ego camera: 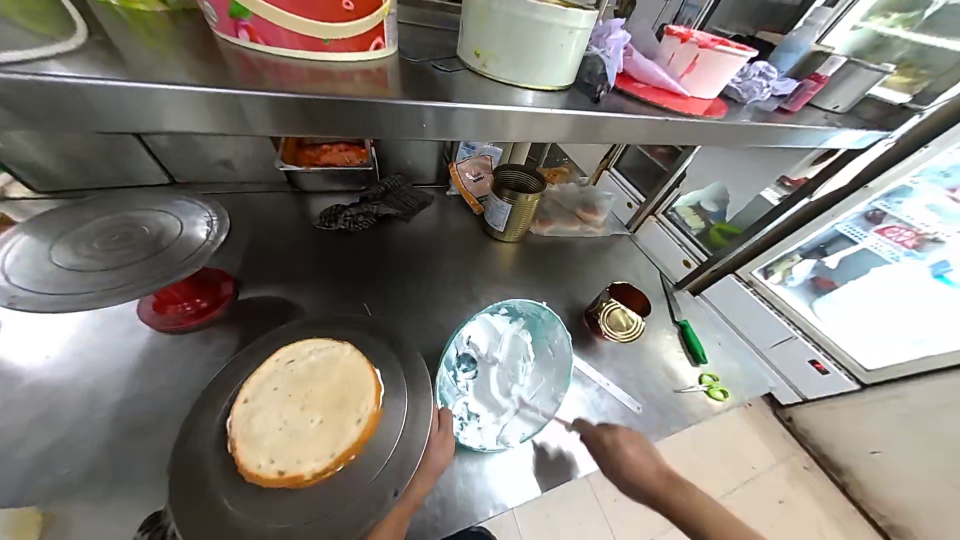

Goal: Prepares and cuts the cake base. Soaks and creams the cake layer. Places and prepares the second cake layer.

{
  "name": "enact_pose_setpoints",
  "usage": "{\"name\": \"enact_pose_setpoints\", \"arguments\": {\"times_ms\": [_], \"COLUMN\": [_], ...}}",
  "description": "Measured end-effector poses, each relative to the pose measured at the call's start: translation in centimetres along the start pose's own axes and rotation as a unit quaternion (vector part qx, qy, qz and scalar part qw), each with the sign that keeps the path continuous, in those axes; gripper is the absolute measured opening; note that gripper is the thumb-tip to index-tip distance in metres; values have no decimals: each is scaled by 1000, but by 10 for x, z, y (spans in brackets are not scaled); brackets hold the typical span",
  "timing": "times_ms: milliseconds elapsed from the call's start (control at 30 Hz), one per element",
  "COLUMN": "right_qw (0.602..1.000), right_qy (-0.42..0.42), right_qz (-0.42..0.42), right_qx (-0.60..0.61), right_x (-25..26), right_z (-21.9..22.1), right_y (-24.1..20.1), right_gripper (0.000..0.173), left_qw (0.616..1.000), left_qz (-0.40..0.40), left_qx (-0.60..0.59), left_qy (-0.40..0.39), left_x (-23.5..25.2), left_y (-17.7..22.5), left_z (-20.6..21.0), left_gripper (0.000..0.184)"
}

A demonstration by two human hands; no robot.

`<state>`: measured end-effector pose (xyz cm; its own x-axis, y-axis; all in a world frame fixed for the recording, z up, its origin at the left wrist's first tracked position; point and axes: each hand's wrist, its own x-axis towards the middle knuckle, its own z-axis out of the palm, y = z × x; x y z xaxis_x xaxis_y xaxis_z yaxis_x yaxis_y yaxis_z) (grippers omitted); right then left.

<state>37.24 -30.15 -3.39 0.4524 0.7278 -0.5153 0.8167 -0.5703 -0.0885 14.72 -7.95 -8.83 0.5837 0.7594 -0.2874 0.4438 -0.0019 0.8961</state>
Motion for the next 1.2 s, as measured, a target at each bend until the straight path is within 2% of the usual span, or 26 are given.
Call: {"name": "enact_pose_setpoints", "arguments": {"times_ms": [67, 133, 200, 267, 300, 367, 400, 433, 467, 500, 567, 633, 733, 800, 867, 967, 1033, 1100, 1200], "right_qw": [997, 981, 955, 934, 936, 972, 988, 996, 996, 991, 968, 944, 924, 931, 954, 968, 943, 934, 951], "right_qy": [36, 149, 259, 328, 328, 218, 135, 80, 57, 75, 189, 295, 354, 345, 289, 163, 203, 258, 258], "right_qz": [-57, -86, -80, -41, -9, 45, 43, 7, -39, -83, -122, -83, -10, 14, -5, -134, -188, -153, 21], "right_qx": [-43, -89, -121, -138, -125, -74, -54, -44, -53, -77, -113, -123, -142, -115, -79, -137, -185, -197, -170], "right_x": [-24, -45, -49, -29, -16, 5, 10, 9, 3, -6, -23, -33, -23, -6, 8, 4, -8, -19, -28], "right_z": [-17, -48, -73, -75, -69, -45, -33, -23, -18, -19, -34, -57, -76, -69, -58, -50, -59, -75, -83], "right_y": [-6, 0, 10, 18, 16, -1, -15, -24, -29, -28, -12, 9, 27, 16, -12, -54, -48, -27, 11], "right_gripper": [31, 25, 22, 23, 23, 34, 40, 41, 39, 35, 29, 27, 22, 23, 28, 38, 36, 38, 36], "left_qw": [1000, 999, 999, 999, 998, 998, 999, 999, 999, 999, 998, 998, 996, 994, 988, 992, 995, 994, 994], "left_qz": [2, 8, 20, 34, 38, 43, 39, 34, 29, 27, 29, 28, 35, 42, 45, 49, 71, 89, 82], "left_qx": [30, 42, 39, 43, 40, 37, 28, 18, 14, 24, 46, 61, 81, 105, 141, 114, 72, 64, 75], "left_qy": [5, 0, -2, -4, -12, -9, -5, 2, 7, 11, 12, 15, 14, -8, -44, -32, -5, 4, 11], "left_x": [1, 1, 2, 1, 1, 2, 3, 5, 6, 6, 3, -1, 1, 1, -4, -1, 3, 0, -4], "left_y": [-3, -10, -12, -10, -7, -4, -5, -7, -9, -11, -10, -9, -7, 1, 18, 16, 4, 2, 3], "left_z": [-2, -2, 0, 1, 0, 1, 2, 3, 3, 3, 1, 0, 1, -1, -3, -1, -1, -1, 1], "left_gripper": [46, 46, 48, 49, 50, 51, 51, 50, 48, 48, 48, 47, 47, 48, 49, 48, 50, 49, 49]}}
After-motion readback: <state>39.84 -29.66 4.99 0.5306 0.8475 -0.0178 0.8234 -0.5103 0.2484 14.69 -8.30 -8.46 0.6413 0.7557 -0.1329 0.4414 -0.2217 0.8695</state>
